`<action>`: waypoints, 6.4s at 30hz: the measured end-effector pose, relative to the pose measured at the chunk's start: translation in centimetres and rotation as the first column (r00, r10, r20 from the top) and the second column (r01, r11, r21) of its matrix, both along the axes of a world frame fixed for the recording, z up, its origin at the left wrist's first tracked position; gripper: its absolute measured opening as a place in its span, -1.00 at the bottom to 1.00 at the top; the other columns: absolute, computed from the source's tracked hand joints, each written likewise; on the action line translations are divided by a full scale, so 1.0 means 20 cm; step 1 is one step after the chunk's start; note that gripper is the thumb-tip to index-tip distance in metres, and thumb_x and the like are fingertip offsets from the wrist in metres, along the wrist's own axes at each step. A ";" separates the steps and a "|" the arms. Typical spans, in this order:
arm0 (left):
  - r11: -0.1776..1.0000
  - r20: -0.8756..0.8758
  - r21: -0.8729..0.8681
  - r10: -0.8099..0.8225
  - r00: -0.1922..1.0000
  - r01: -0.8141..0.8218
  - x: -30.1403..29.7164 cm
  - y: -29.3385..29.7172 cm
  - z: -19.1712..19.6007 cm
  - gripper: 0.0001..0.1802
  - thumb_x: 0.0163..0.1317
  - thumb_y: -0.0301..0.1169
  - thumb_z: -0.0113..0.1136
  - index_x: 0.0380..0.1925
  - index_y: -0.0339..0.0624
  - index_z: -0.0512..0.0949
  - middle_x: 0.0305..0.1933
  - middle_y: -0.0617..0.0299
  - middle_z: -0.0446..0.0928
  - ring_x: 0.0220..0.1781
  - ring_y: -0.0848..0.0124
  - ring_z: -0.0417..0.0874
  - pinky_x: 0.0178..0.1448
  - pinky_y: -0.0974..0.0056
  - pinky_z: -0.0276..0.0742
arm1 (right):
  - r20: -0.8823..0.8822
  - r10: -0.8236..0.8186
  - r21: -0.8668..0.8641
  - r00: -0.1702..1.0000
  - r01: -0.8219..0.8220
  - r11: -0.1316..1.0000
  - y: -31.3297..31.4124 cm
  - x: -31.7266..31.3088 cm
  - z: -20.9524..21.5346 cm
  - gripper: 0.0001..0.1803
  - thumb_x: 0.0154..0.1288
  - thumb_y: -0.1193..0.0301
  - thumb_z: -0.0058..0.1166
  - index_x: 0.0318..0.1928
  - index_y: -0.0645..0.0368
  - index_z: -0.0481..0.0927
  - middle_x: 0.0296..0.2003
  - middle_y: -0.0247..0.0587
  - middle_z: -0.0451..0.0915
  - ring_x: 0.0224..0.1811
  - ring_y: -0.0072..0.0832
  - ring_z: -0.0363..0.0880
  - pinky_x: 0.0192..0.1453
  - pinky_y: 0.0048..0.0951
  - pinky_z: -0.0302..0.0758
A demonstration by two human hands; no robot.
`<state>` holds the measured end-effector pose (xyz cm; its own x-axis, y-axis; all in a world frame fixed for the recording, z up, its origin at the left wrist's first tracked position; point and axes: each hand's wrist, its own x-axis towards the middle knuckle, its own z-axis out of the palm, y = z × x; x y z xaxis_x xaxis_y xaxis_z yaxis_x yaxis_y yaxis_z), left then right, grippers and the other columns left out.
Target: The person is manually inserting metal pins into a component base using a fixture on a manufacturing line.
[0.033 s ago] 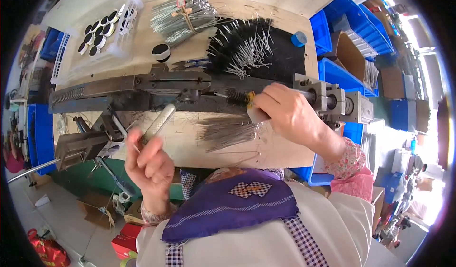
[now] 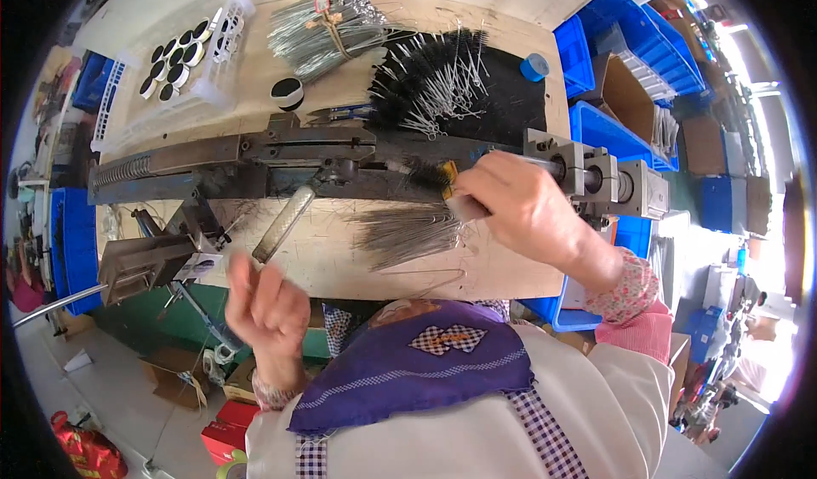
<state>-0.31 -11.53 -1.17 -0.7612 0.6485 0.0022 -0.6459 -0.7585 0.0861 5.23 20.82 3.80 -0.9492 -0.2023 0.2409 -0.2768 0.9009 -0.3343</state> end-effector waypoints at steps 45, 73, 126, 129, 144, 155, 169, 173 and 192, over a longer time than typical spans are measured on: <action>0.099 -0.333 -0.942 -0.208 0.920 -0.319 -0.08 0.07 -0.38 -0.65 0.25 -0.14 0.19 -0.48 -0.24 0.58 -0.64 0.27 0.46 -0.68 0.54 0.41 -0.59 0.42 0.27 | -0.154 -0.045 -0.126 0.987 0.025 0.992 -0.22 0.02 -0.19 -0.76 0.11 0.40 0.29 -0.24 0.14 0.52 -0.30 -0.11 0.54 -0.38 -0.14 0.60 -0.35 -0.24 0.57; 0.688 -0.171 -0.724 -0.247 0.954 0.048 0.00 0.89 -0.09 -0.72 0.43 -0.24 -0.03 -0.41 -0.17 0.41 -0.67 0.47 0.16 -0.76 0.64 0.13 -0.67 0.45 -0.03 | 0.181 -0.439 -0.617 0.880 0.449 0.646 0.15 0.36 0.02 -0.86 0.29 0.42 0.15 -0.29 0.25 0.54 -0.50 -0.32 0.55 -0.45 -0.74 0.41 -0.36 -0.63 0.37; 0.927 -0.123 -0.375 -0.072 0.990 0.021 -0.01 0.73 -0.02 -0.20 0.42 0.17 -0.40 0.26 -0.41 0.18 0.32 -0.03 0.28 0.41 0.19 0.24 0.52 0.10 0.04 | -0.114 0.046 -0.107 0.992 -0.058 0.993 -0.02 -0.24 0.00 -0.83 0.04 0.51 0.22 -0.28 0.12 0.69 -0.48 -0.23 0.53 -0.40 -0.22 0.55 -0.28 -0.28 0.47; 0.924 -0.128 -0.381 -0.076 0.989 0.022 -0.02 0.73 -0.03 -0.20 0.42 0.17 -0.40 0.25 -0.41 0.20 0.31 -0.03 0.29 0.41 0.19 0.24 0.52 0.11 0.03 | -0.099 0.038 -0.122 0.994 -0.050 0.991 0.00 -0.25 0.01 -0.81 0.05 0.50 0.21 -0.26 0.14 0.69 -0.46 -0.19 0.54 -0.39 -0.19 0.56 -0.29 -0.26 0.48; 0.929 -0.088 -0.370 -0.054 0.995 0.018 -0.02 0.72 -0.03 -0.26 0.43 0.13 -0.34 0.22 -0.37 0.25 0.25 0.02 0.34 0.36 0.20 0.30 0.49 0.14 0.10 | -0.011 0.024 -0.118 1.000 -0.026 0.993 -0.01 -0.24 0.02 -0.85 0.11 0.44 0.18 -0.27 0.06 0.69 -0.44 -0.26 0.53 -0.35 -0.22 0.54 -0.16 -0.28 0.44; 0.941 -0.085 -0.336 -0.059 0.995 0.027 -0.02 0.74 -0.06 -0.30 0.43 0.13 -0.30 0.20 -0.31 0.31 0.23 0.11 0.37 0.32 0.28 0.34 0.48 0.18 0.10 | -0.257 0.173 -0.079 0.951 -0.199 0.977 -0.09 -0.21 0.02 -0.83 0.11 0.51 0.11 -0.24 0.10 0.64 -0.38 -0.22 0.56 -0.31 -0.21 0.57 -0.20 -0.28 0.49; 0.947 -0.086 -0.321 -0.056 0.995 0.026 -0.02 0.69 -0.05 -0.36 0.40 0.14 -0.26 0.00 -0.26 0.42 0.12 0.15 0.44 0.29 0.29 0.34 0.47 0.15 0.05 | -0.102 0.007 0.340 0.995 0.028 0.940 -0.24 -0.12 0.06 -0.82 -0.01 0.51 0.09 -0.34 0.34 0.50 -0.69 -0.09 0.53 -0.61 -0.24 0.63 -0.60 -0.37 0.51; 0.883 -0.013 -0.466 -0.060 0.998 0.047 -0.04 0.70 0.00 -0.36 0.39 0.10 -0.21 0.04 -0.32 0.41 0.12 0.09 0.43 0.28 0.23 0.36 0.47 0.15 0.07 | -0.118 0.015 0.388 0.993 0.032 0.921 -0.20 -0.14 0.00 -0.63 -0.01 0.55 0.05 -0.11 0.41 0.52 -0.63 -0.04 0.55 -0.57 -0.17 0.61 -0.49 -0.25 0.53; 0.797 -0.599 -0.589 -0.317 0.736 -0.136 0.27 0.19 -0.14 -0.43 0.34 -0.36 0.02 0.32 -0.30 0.22 0.35 -0.12 0.27 0.36 0.03 0.33 0.48 0.01 0.06 | 0.570 -0.030 -0.280 0.821 0.228 0.932 -0.15 0.67 -0.64 -0.70 0.26 0.23 0.13 -0.27 0.23 0.42 -0.39 0.00 0.59 -0.31 -0.02 0.59 -0.26 -0.13 0.49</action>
<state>5.08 -7.69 -3.88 -0.6466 0.7592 0.0751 -0.3148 -0.3552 0.8802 18.58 17.74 -8.99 -0.9518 -0.0733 -0.2980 0.1532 0.7278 -0.6685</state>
